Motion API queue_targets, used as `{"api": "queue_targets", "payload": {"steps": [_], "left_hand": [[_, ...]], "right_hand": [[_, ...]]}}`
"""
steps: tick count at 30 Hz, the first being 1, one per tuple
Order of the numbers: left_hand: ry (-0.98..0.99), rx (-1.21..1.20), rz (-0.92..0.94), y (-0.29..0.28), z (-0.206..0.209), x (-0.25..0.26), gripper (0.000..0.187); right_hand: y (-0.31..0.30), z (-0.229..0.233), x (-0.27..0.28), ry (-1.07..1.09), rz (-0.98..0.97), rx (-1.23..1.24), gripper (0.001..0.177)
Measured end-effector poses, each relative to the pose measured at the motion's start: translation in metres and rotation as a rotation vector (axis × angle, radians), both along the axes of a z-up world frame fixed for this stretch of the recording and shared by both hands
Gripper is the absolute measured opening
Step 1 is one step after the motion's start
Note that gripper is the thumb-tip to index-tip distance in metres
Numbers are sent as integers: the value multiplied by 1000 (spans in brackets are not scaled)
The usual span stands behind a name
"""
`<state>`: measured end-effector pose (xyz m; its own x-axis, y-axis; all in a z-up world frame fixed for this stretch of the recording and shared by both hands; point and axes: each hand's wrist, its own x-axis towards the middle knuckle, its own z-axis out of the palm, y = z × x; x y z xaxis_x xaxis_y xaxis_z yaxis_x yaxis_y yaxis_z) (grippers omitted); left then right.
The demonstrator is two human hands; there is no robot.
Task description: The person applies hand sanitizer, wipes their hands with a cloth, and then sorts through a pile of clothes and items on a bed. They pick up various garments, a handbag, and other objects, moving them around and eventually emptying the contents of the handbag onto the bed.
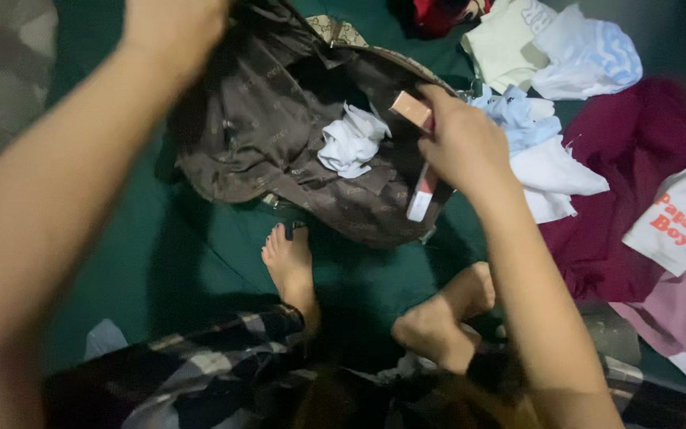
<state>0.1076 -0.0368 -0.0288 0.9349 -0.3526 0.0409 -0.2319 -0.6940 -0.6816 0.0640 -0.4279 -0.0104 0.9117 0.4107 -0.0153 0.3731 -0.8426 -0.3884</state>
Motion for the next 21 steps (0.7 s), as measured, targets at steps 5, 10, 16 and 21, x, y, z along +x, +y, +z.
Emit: {"api": "queue_targets", "payload": {"steps": [5, 10, 16, 21], "left_hand": [[134, -179, -301, -105, -19, -51, 24], [808, -797, 113, -144, -79, -109, 76], [1292, -240, 498, -152, -50, -132, 75], [1442, -177, 396, -130, -30, -119, 78]], "right_hand": [[-4, -5, -8, 25, 5, 28, 76], [-13, -11, -8, 50, 9, -45, 80], [-18, -21, -6, 104, -69, -136, 84], [-23, -19, -4, 87, -55, -82, 90]]}}
